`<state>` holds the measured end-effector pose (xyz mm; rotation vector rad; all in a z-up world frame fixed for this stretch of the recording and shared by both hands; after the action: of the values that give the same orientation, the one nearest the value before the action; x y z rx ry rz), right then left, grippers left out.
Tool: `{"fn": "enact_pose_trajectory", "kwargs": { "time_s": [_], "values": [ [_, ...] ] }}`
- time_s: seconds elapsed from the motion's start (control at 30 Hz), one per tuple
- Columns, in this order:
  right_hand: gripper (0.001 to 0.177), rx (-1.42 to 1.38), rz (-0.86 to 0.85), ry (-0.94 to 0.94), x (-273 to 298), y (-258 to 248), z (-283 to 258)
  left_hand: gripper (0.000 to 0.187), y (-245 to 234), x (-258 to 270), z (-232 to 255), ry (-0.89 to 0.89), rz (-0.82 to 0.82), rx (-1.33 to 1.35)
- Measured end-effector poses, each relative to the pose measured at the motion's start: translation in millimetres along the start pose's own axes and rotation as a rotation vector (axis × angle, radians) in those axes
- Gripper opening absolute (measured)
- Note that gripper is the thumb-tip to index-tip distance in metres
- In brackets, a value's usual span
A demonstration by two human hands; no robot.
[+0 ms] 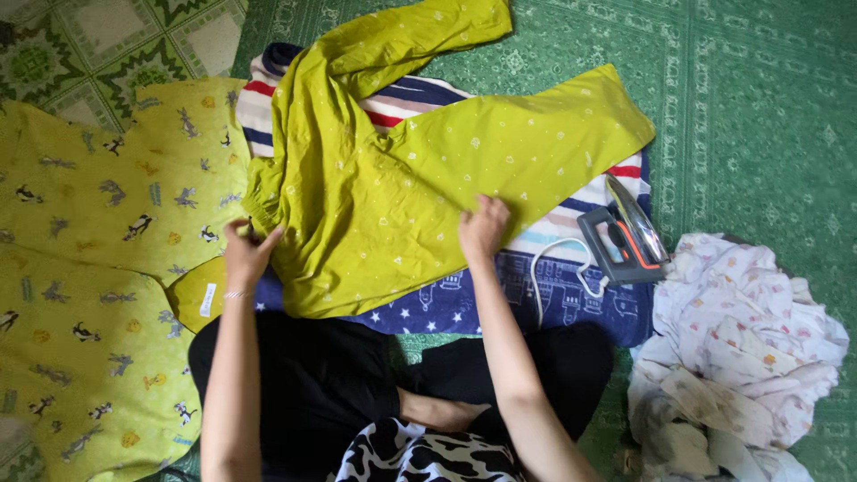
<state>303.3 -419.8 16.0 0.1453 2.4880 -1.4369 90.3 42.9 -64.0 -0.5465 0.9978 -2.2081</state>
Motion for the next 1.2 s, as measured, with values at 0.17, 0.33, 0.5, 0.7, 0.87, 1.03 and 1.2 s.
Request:
{"fn": "enact_pose_trajectory", "kwargs": {
  "time_s": [0.17, 0.33, 0.5, 0.7, 0.87, 1.03, 1.2],
  "values": [
    [0.040, -0.232, -0.088, -0.316, -66, 70, -82, 0.069, 50, -32, -6, -0.098, -0.053, -0.127],
    [0.047, -0.170, -0.299, -0.281, -128, 133, -109, 0.066, 18, -18, -14, 0.055, 0.325, 0.522],
    [0.040, 0.064, -0.343, -0.128, -155, 165, -83, 0.068, -15, -4, 17, -0.002, 0.495, 0.351],
    [0.019, -0.154, -0.305, -0.159, -171, 165, -74, 0.063, -29, -2, 38, -0.055, 0.496, 0.020],
    [0.022, -0.187, -0.365, -0.085, -196, 175, -53, 0.046, -31, -6, 4, -0.103, 0.437, 0.108],
    [0.036, -0.033, -0.373, -0.082, -198, 180, -61, 0.060, -38, -11, 10, -0.205, 0.434, 0.134],
    [0.051, 0.021, -0.027, -0.338, -115, 139, -100, 0.076, -50, 28, 48, -0.170, 0.300, -0.006]
  ]
}}
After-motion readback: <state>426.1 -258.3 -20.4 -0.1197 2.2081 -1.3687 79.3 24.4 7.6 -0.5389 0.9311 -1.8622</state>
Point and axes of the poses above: each hand's wrist, its own x-axis away from the middle knuckle, its own y-axis out of the palm, z = x × y, the point moved 5 cm from there along -x, towards the middle knuckle, and after that the axes turned 7 degrees about -x, right-handed, at the moved point
